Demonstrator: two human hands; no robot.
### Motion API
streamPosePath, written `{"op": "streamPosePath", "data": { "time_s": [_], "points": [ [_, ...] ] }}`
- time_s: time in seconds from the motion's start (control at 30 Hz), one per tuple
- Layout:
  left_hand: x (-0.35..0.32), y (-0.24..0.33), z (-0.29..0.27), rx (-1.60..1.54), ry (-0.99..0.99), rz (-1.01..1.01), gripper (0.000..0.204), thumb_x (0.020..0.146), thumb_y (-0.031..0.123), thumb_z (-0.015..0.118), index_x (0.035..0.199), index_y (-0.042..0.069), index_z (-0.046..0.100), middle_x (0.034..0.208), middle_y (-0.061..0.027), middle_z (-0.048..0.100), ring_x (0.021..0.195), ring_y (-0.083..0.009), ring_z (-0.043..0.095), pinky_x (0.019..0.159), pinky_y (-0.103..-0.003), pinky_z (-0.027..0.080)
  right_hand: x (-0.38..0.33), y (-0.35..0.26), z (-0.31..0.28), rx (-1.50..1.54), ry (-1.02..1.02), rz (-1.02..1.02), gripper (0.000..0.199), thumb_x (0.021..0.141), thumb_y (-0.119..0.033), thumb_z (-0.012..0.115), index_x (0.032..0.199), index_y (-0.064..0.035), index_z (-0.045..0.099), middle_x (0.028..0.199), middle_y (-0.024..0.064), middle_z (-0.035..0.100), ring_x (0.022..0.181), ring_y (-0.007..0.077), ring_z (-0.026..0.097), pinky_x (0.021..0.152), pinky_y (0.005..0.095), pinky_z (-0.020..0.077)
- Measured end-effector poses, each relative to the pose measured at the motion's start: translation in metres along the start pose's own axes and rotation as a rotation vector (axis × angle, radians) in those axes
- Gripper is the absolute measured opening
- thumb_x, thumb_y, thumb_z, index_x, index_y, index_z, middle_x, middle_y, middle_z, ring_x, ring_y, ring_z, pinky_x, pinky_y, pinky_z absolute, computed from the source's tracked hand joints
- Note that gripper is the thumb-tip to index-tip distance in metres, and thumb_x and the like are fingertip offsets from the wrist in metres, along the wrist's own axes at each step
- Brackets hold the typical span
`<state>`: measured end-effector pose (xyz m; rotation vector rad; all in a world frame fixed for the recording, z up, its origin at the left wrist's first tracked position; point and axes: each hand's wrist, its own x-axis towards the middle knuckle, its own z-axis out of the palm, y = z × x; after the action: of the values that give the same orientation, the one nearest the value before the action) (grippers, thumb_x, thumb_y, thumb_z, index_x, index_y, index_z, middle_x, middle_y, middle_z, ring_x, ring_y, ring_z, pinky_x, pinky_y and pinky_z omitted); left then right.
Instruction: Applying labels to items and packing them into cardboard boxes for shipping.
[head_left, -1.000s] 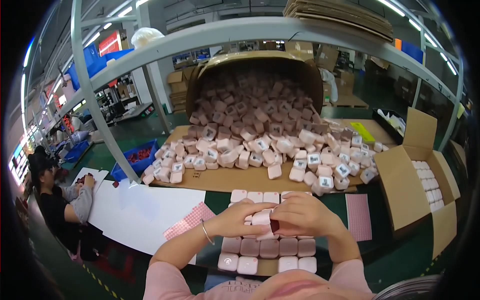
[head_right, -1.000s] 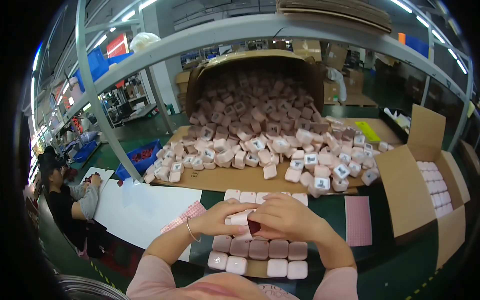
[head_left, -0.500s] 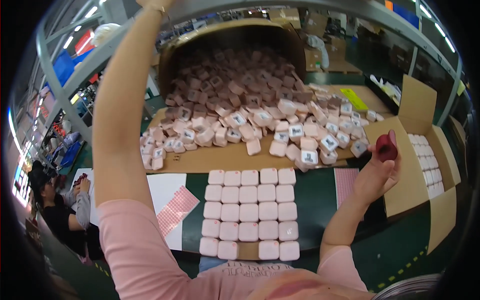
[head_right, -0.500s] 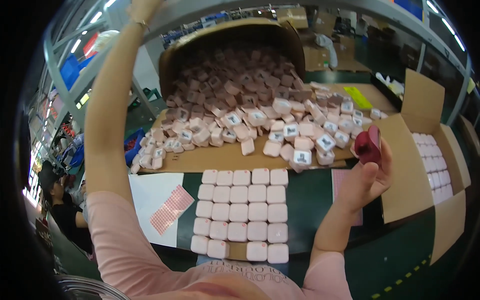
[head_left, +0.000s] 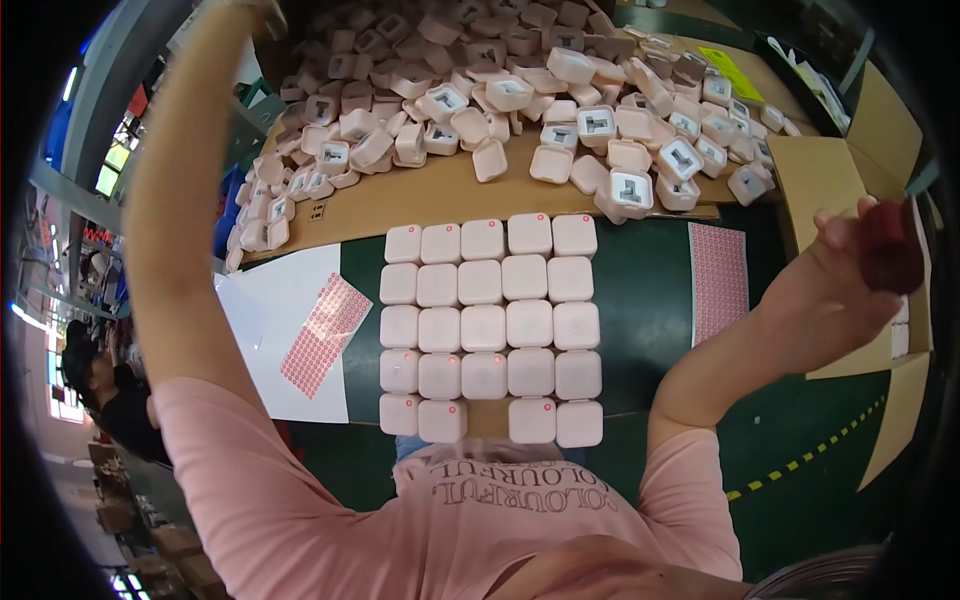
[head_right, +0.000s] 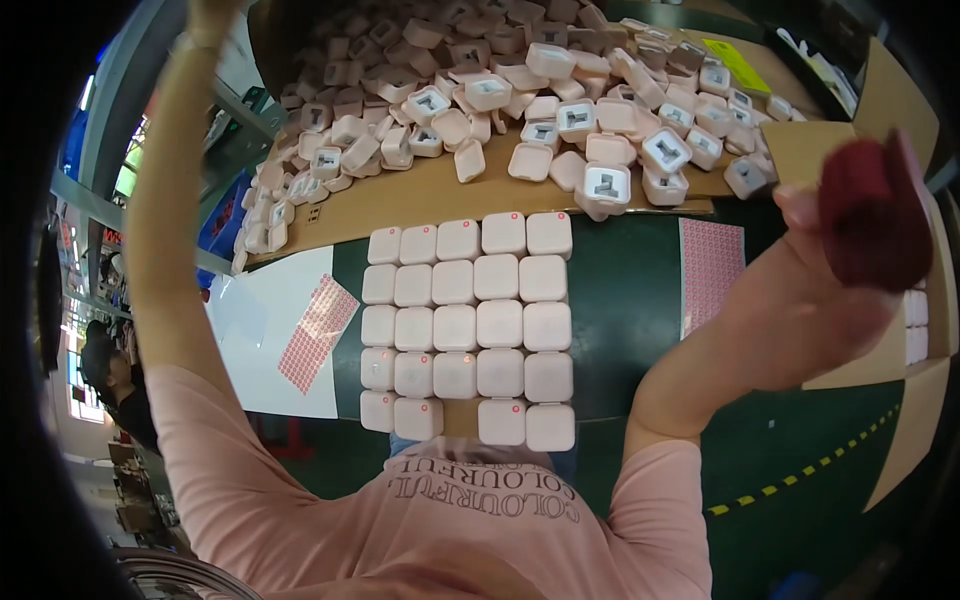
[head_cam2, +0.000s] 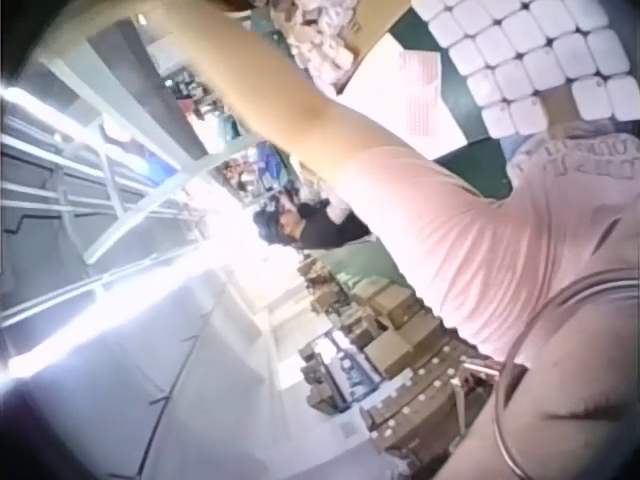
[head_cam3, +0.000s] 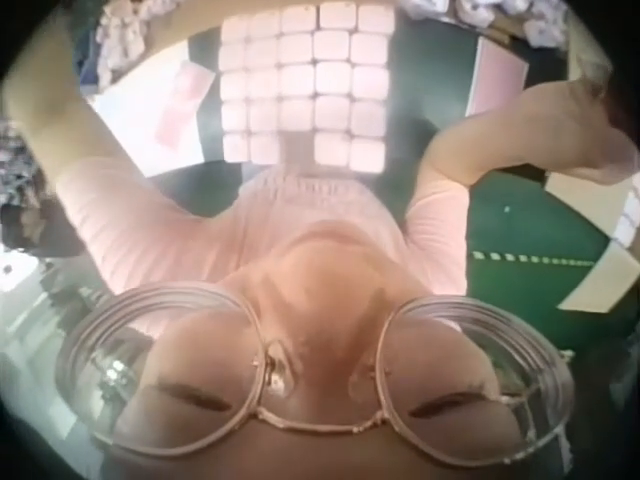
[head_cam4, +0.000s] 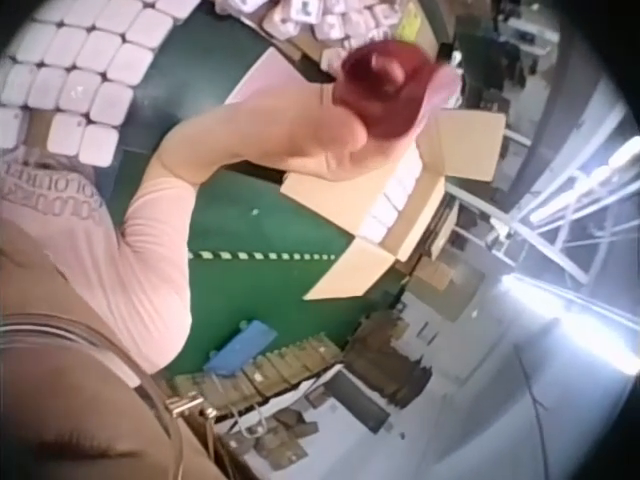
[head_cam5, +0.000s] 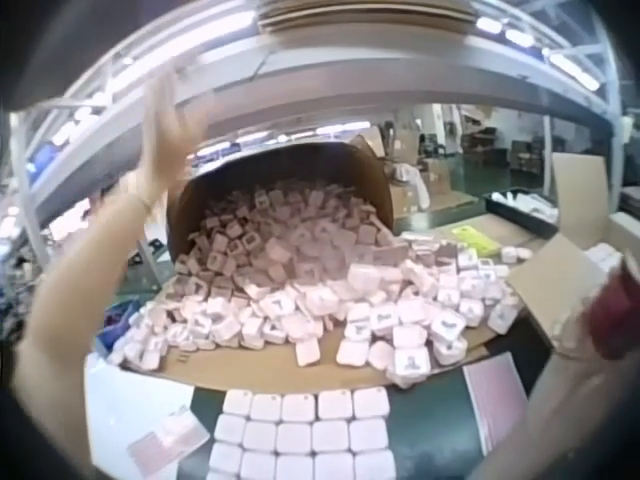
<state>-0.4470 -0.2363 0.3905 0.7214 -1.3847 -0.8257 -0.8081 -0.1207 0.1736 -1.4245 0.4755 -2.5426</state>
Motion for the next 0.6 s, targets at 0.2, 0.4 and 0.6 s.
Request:
{"op": "streamPosePath", "data": {
  "time_s": [0.2,0.4,0.6],
  "points": [
    [-0.121,-0.251,-0.043,1.793,-0.918,0.609,0.033,0.077,0.013,0.06,0.11,0.011,0.06,0.119,-0.0085,0.057,0.106,-0.0271,0.055,0.09,-0.04,0.045,-0.009,-0.017,0.038,-0.221,-0.426,0.032,0.044,0.079,0.003,0.071,0.121,0.0082,0.06,0.116,0.0187,0.064,0.094,0.0221,0.067,0.08,0.0299,0.0544],
    [-0.136,-0.314,-0.032,1.635,-0.457,0.662,0.036,0.079,0.014,0.062,0.114,0.019,0.057,0.118,-0.0052,0.055,0.106,-0.0222,0.054,0.088,-0.036,0.041,-0.02,-0.004,0.061,-0.352,-0.593,-0.013,0.039,0.067,0.0,0.081,0.104,0.0004,0.068,0.099,0.0102,0.068,0.076,0.0136,0.063,0.067,0.0239,0.0508],
    [-0.125,-0.312,-0.003,1.63,-0.412,0.611,0.052,0.073,0.018,0.07,0.124,0.019,0.057,0.124,-0.0083,0.053,0.113,-0.0262,0.051,0.093,-0.042,0.039,-0.02,0.004,0.064,-0.397,-0.716,-0.023,0.04,0.067,0.001,0.08,0.105,0.0004,0.068,0.099,0.011,0.068,0.077,0.0152,0.064,0.068,0.0242,0.0511]
  ]
}}
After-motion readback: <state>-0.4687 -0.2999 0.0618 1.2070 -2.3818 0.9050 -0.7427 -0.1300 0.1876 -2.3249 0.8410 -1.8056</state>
